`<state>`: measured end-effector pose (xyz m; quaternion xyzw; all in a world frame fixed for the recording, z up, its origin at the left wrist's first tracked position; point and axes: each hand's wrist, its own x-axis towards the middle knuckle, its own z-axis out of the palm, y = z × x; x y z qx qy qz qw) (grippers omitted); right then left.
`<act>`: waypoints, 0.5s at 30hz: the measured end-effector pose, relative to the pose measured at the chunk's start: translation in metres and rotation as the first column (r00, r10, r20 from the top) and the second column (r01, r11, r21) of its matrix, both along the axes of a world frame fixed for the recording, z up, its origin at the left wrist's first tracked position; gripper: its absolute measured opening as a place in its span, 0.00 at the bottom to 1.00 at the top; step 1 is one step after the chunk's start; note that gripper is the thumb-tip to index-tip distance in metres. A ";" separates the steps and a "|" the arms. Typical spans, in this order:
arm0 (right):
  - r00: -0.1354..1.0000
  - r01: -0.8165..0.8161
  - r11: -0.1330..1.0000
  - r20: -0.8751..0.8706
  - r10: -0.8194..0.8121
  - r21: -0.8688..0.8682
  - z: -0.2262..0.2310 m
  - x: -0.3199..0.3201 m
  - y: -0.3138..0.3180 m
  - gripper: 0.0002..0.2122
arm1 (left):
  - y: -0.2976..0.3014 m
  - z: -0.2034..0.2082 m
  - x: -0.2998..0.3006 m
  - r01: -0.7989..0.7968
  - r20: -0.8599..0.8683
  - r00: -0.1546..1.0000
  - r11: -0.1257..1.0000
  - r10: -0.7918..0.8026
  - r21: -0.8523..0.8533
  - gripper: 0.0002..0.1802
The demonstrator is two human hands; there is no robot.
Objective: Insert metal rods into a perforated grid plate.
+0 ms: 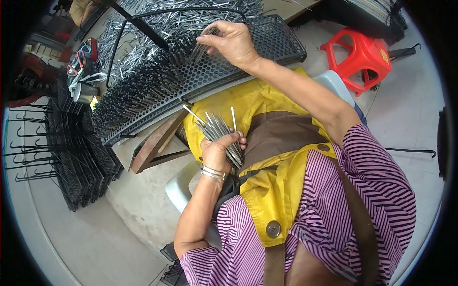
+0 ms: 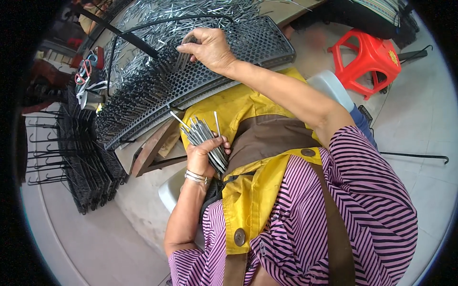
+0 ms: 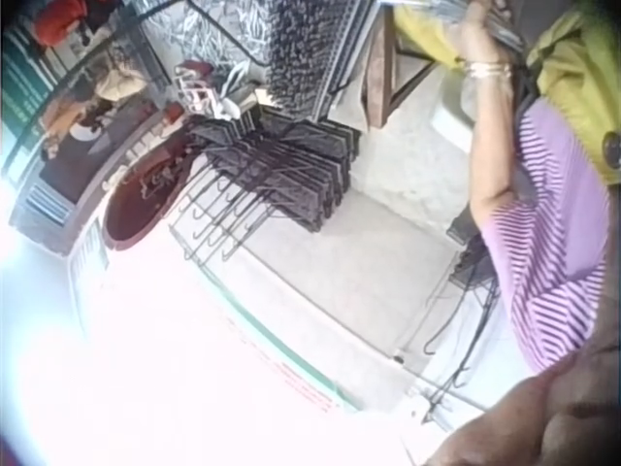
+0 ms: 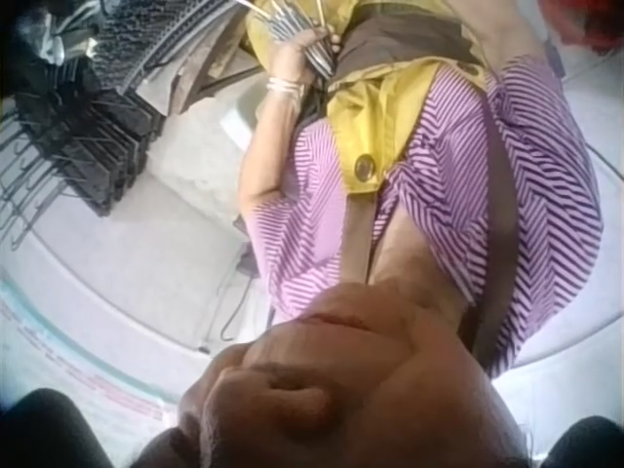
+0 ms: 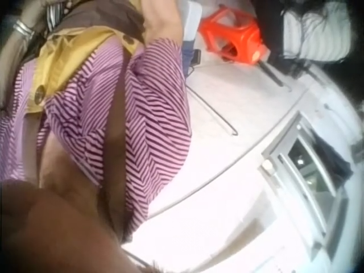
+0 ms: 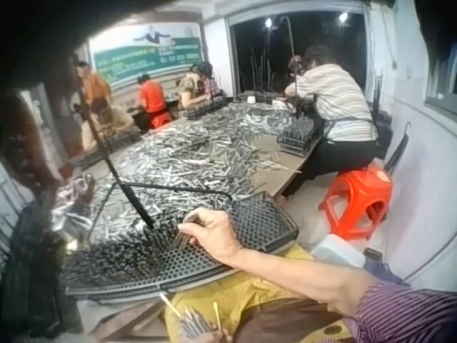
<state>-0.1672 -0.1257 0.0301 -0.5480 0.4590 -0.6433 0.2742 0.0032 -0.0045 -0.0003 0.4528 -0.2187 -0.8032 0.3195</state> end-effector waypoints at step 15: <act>0.981 0.000 0.991 -0.192 -0.026 -0.136 -0.011 0.000 -0.004 0.04 | 0.000 -0.003 0.000 -0.004 -0.005 1.000 1.000 0.004 -0.015 0.10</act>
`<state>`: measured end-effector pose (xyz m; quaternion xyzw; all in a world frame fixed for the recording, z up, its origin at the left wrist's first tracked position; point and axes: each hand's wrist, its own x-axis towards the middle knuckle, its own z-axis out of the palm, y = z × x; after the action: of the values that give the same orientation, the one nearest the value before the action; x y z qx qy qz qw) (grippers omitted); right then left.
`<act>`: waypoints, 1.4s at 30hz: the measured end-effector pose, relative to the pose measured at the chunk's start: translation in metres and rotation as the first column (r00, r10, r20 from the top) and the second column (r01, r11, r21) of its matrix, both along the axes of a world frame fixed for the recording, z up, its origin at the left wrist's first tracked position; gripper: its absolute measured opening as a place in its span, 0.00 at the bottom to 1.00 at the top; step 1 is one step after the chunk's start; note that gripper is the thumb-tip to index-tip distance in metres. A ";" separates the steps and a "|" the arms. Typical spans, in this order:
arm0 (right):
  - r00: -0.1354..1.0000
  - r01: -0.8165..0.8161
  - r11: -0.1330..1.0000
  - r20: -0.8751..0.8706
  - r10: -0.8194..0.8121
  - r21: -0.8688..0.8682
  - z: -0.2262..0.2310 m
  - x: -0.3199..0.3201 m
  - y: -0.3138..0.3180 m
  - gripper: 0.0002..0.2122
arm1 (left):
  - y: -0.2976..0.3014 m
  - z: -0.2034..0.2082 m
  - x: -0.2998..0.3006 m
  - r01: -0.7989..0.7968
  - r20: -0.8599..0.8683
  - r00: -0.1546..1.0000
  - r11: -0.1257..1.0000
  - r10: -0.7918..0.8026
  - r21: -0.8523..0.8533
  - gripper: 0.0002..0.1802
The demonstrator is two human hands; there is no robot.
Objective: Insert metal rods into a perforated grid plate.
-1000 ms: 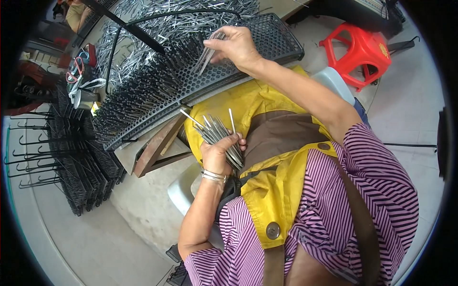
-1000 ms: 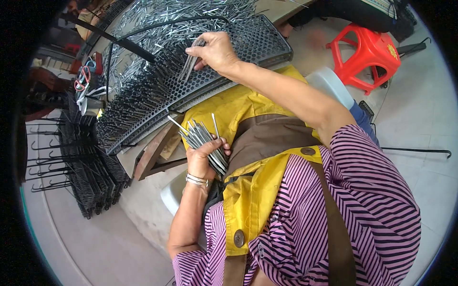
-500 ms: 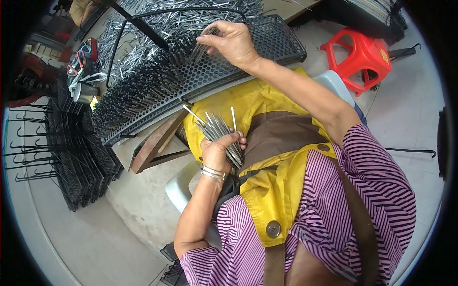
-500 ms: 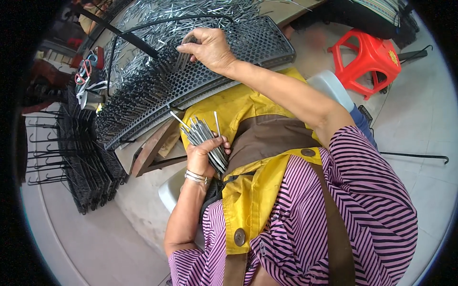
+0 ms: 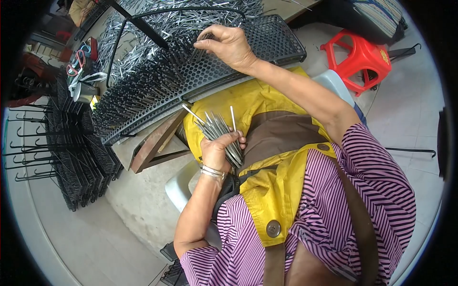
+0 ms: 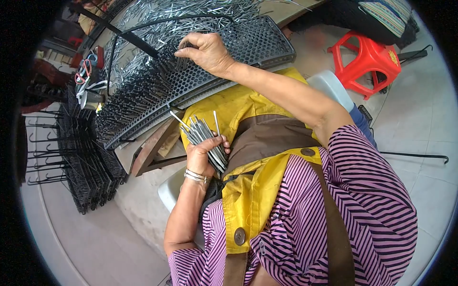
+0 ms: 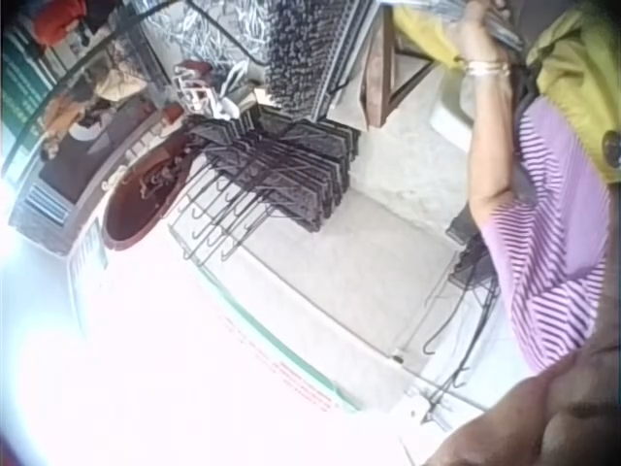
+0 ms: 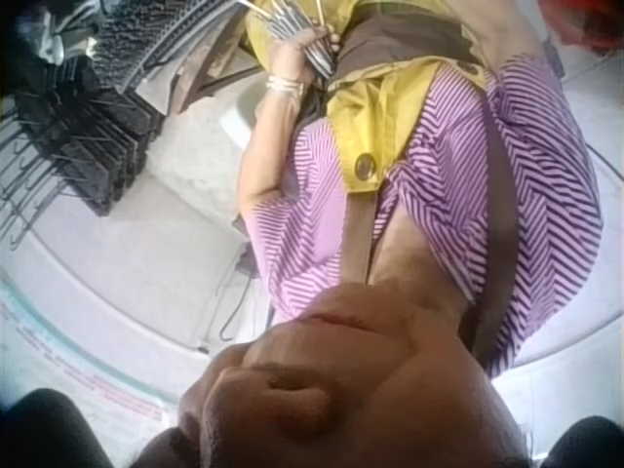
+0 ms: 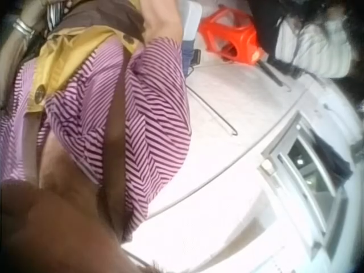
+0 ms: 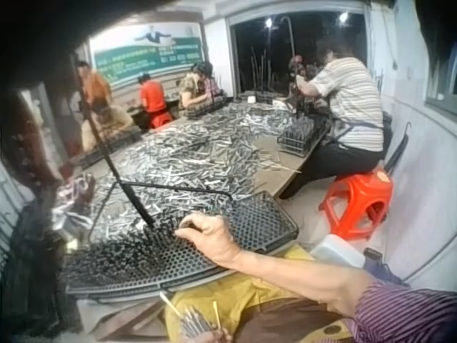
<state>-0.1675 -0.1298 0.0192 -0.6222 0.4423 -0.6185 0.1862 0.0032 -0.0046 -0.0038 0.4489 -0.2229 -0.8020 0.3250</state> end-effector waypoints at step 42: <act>0.848 0.075 0.997 -0.525 -0.076 -0.023 0.034 0.031 -0.019 0.09 | -0.004 0.002 0.005 -0.043 -0.051 0.998 0.999 0.043 0.001 0.09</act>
<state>-0.1362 -0.1487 0.0532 -0.7496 0.5000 -0.4325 0.0333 0.0081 -0.0087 -0.0022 0.4331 -0.2049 -0.8058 0.3479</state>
